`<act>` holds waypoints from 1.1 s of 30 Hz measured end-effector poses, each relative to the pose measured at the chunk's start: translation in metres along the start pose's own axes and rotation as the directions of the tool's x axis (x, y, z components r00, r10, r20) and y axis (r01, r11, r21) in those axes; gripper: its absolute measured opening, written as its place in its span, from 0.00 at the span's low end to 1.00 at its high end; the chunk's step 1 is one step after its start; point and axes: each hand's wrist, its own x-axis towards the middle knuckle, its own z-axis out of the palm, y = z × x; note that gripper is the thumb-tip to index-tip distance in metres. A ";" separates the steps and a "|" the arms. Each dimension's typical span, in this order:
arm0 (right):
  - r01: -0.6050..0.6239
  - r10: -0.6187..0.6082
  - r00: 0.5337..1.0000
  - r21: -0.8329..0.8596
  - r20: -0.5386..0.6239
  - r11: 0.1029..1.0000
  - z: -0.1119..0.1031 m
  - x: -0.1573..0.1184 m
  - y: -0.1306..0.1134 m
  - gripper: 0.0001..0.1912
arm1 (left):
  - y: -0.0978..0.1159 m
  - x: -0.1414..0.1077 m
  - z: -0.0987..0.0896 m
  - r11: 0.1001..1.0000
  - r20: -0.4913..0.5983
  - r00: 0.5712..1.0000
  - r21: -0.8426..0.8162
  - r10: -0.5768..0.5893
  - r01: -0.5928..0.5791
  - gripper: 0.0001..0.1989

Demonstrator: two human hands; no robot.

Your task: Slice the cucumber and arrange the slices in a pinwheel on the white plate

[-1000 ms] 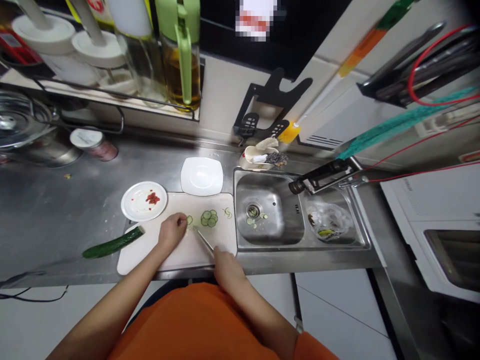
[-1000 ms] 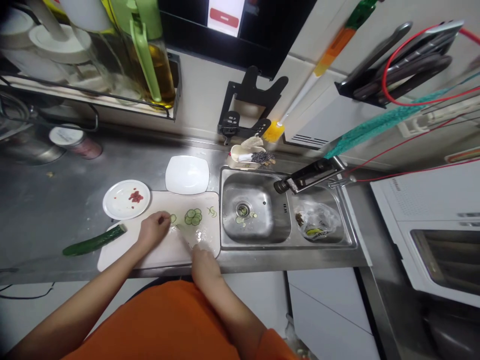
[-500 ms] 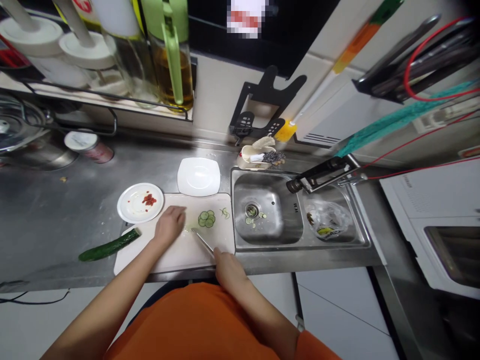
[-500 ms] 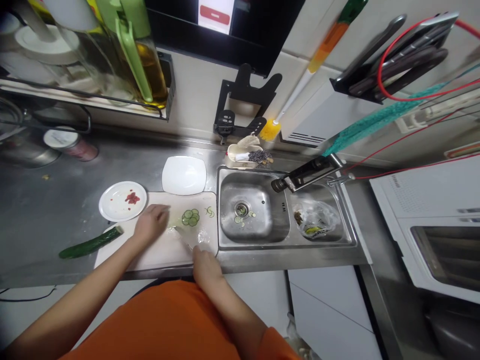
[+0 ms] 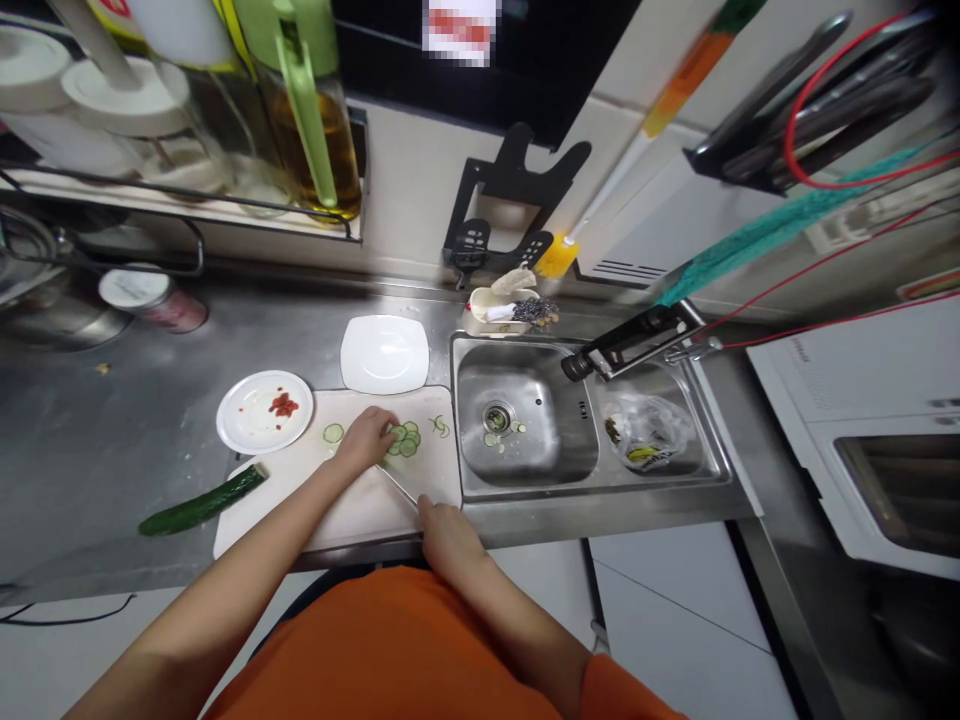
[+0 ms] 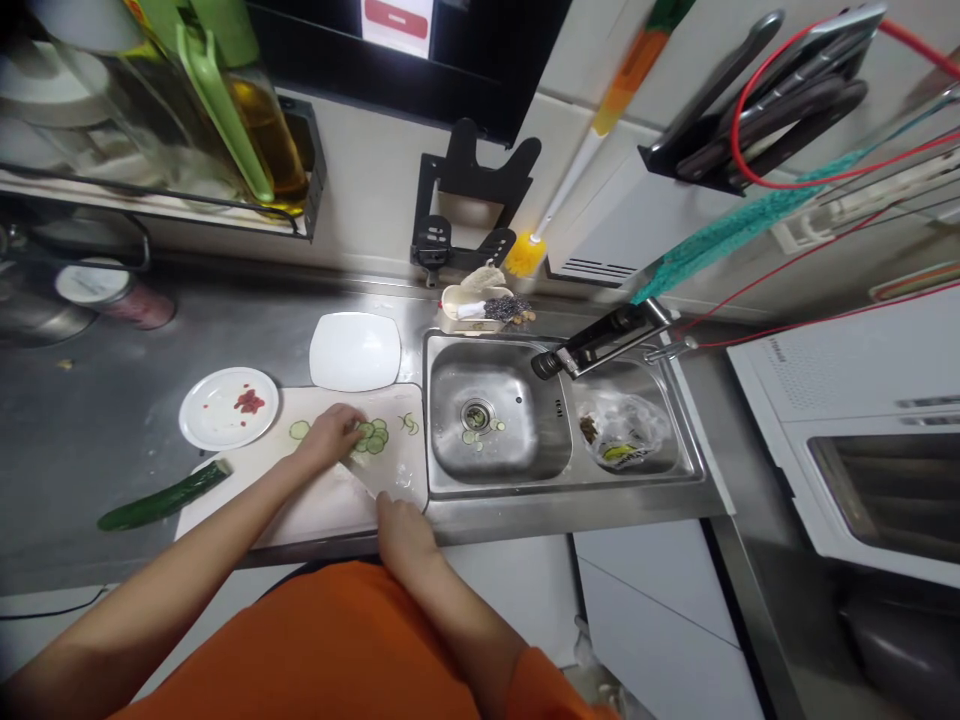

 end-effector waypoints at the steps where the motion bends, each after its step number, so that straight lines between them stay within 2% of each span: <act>1: 0.004 -0.004 1.000 0.003 -0.001 1.000 0.000 0.001 0.000 0.18 | 0.002 0.000 -0.001 1.000 0.005 1.000 -0.002 -0.006 0.006 0.08; 6: 0.021 -0.021 1.000 -0.005 -0.012 1.000 0.000 0.002 0.003 0.18 | 0.004 -0.009 -0.010 0.989 -0.015 0.991 -0.065 -0.134 0.133 0.05; 11: 0.016 -0.016 1.000 -0.010 0.000 1.000 -0.002 0.002 0.004 0.18 | -0.011 -0.033 -0.017 0.944 -0.137 0.938 -0.139 -0.318 0.300 0.09; 15: 0.015 -0.015 1.000 -0.012 0.020 1.000 -0.004 0.001 0.004 0.20 | -0.023 -0.051 -0.012 0.912 -0.138 0.911 -0.197 -0.390 0.360 0.11; 17: 0.003 -0.002 0.999 -0.013 0.038 1.000 -0.006 0.001 0.003 0.21 | -0.024 -0.057 -0.008 0.921 -0.171 0.912 -0.182 -0.374 0.344 0.12; 20: -0.006 0.006 0.998 -0.002 0.058 1.000 -0.008 0.000 0.004 0.20 | -0.025 -0.062 -0.004 0.968 -0.230 0.941 -0.095 -0.247 0.231 0.14; 23: -0.008 0.007 0.999 0.013 0.052 1.000 -0.009 -0.001 0.003 0.19 | -0.026 -0.066 -0.001 0.989 -0.234 0.961 -0.030 -0.147 0.144 0.14; 33: -0.013 0.013 0.999 0.011 -0.047 1.000 -0.007 0.012 -0.022 0.19 | -0.030 -0.068 0.006 0.991 -0.279 0.951 -0.008 -0.131 0.134 0.12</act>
